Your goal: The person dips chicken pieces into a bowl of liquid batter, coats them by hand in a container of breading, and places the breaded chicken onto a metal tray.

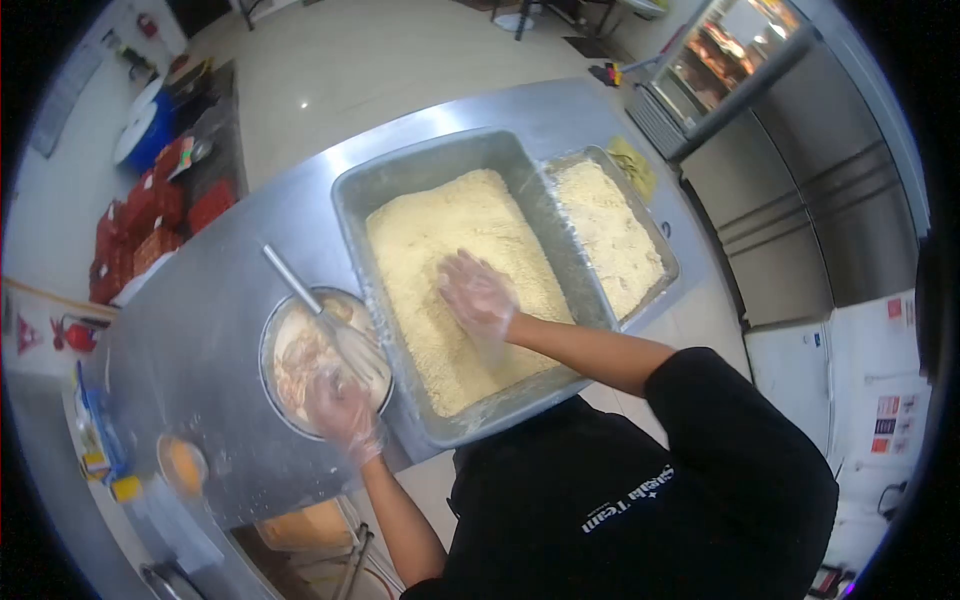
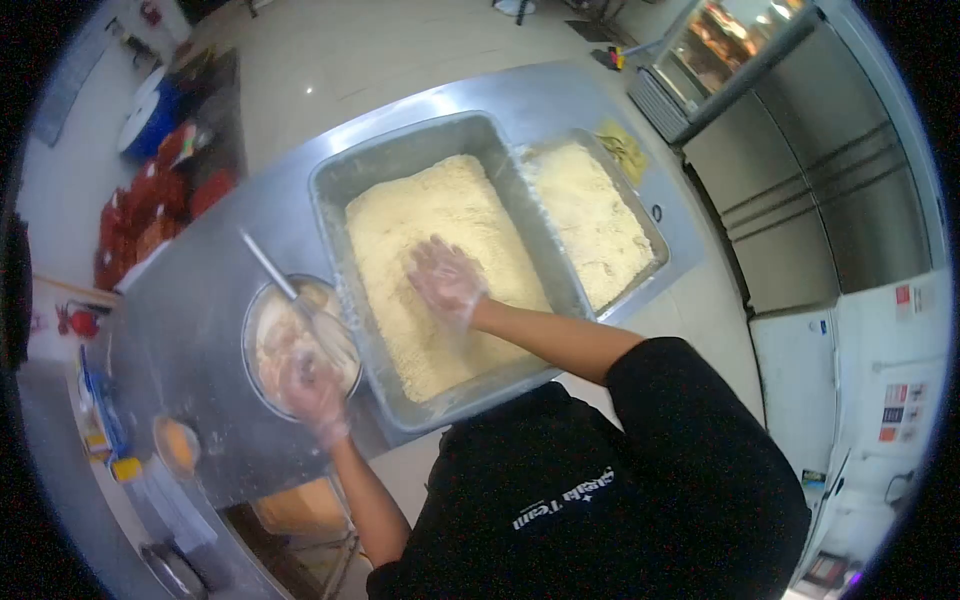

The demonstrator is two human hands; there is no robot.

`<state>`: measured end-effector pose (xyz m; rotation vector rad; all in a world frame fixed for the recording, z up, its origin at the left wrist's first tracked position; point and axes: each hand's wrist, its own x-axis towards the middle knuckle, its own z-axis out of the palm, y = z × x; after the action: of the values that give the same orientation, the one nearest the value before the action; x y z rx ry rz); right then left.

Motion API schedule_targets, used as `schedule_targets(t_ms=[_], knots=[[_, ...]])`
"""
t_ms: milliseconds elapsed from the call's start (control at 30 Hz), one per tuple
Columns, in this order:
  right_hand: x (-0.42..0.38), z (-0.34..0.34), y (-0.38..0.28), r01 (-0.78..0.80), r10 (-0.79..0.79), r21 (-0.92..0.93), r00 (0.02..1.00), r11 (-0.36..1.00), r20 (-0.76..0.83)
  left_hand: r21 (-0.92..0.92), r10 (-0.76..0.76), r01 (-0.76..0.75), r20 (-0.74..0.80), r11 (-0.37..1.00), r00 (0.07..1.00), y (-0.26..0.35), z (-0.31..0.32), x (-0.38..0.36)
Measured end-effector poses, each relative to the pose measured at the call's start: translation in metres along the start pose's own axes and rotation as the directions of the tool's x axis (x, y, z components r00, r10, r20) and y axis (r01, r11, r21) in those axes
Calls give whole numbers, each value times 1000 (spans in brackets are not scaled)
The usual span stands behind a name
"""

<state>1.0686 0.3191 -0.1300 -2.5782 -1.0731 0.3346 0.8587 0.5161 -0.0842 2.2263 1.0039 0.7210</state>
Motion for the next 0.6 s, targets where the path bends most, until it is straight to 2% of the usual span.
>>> schedule_targets(t_ms=[33, 67, 133, 167, 233, 267, 333, 433, 533, 600], knots=[[14, 25, 4, -89, 74, -124, 990, 988, -116, -34, 17, -17, 11, 999, 1000, -6, 1, 1], [12, 29, 1, -81, 61, -152, 990, 985, -129, -66, 42, -40, 28, 997, 999, -7, 2, 1], [11, 27, 2, -77, 41, -209, 985, 975, -170, -141, -58, 63, 37, 988, 998, 16, -3, 2], [8, 25, 6, -77, 63, -113, 991, 991, -122, -170, -111, 119, 59, 978, 992, 24, -6, -2], [14, -6, 12, -62, 67, 82, 996, 995, -53, -96, 111, -109, 21, 989, 994, 24, -5, 1], [16, -26, 15, -134, 131, 33, 987, 990, 88, -48, 211, -211, -3, 976, 977, 24, -5, 3], [16, -86, 9, -227, 241, -81, 897, 970, 371, -65, 125, -123, 33, 990, 992, 51, -13, -4], [19, -54, 52, -89, 101, -61, 967, 994, 232, -74, 113, -109, 54, 991, 992, 57, -13, -2], [9, -81, 51, 40, -60, 87, 970, 995, 234, -50, 156, -152, 78, 987, 985, 24, -10, 0], [4, -86, 52, 177, -197, 149, 972, 973, 130, -39, 156, -153, 107, 987, 982, 28, -6, 1]])
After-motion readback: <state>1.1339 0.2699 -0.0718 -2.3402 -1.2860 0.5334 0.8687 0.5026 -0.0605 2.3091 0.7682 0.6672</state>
